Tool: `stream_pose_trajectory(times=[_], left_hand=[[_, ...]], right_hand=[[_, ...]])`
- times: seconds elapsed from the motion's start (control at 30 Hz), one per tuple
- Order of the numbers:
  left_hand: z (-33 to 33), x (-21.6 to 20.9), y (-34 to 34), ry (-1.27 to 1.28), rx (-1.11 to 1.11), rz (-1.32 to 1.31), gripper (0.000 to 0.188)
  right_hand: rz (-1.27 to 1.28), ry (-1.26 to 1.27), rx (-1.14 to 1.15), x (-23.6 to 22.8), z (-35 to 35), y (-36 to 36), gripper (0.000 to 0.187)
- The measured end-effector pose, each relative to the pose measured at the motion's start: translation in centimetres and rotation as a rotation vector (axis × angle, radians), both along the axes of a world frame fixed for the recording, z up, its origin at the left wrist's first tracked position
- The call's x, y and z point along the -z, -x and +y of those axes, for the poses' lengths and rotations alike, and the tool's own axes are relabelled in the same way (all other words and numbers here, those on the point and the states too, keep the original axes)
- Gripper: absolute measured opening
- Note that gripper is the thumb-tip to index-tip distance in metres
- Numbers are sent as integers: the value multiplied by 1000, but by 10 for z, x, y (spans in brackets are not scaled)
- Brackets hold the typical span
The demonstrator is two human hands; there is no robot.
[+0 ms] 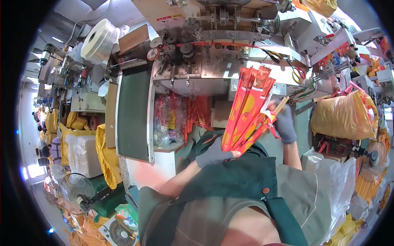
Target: Packaging bundles of incense sticks into plastic sleeves and feeding them into a wrapping machine.
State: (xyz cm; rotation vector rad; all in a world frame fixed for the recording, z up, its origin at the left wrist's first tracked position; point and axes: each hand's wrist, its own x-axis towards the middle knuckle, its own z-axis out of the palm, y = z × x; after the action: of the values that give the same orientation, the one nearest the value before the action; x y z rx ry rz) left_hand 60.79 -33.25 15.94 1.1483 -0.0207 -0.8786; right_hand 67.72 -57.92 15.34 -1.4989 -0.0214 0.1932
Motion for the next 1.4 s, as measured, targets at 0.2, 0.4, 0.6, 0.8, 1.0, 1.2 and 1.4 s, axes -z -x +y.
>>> stream_pose_trajectory(times=[0.2, 0.4, 0.6, 0.8, 1.0, 1.2, 1.4], left_hand=[[-8, -14, -3, 1, -71, -66, 46], [-4, -2, -3, -42, -15, -88, 42], [-3, -4, -4, -53, 27, -66, 54], [0, 7, -7, -121, 160, 6, 64], [-11, 7, -5, -52, 77, -228, 68], [-8, 11, 1, -197, 67, -12, 70], [-14, 14, 5, -407, -50, -478, 70]], right_hand=[[52, -248, 90, -24, 0, 2, 32], [-4, -128, 382, -22, -13, -14, 28], [-391, -298, 669, -57, -116, -52, 20], [-98, 68, 307, -52, -38, -37, 27], [36, -153, 309, -51, -11, -30, 17], [60, 101, 189, -45, -37, -24, 9], [-41, 180, 267, -55, -30, -22, 9]])
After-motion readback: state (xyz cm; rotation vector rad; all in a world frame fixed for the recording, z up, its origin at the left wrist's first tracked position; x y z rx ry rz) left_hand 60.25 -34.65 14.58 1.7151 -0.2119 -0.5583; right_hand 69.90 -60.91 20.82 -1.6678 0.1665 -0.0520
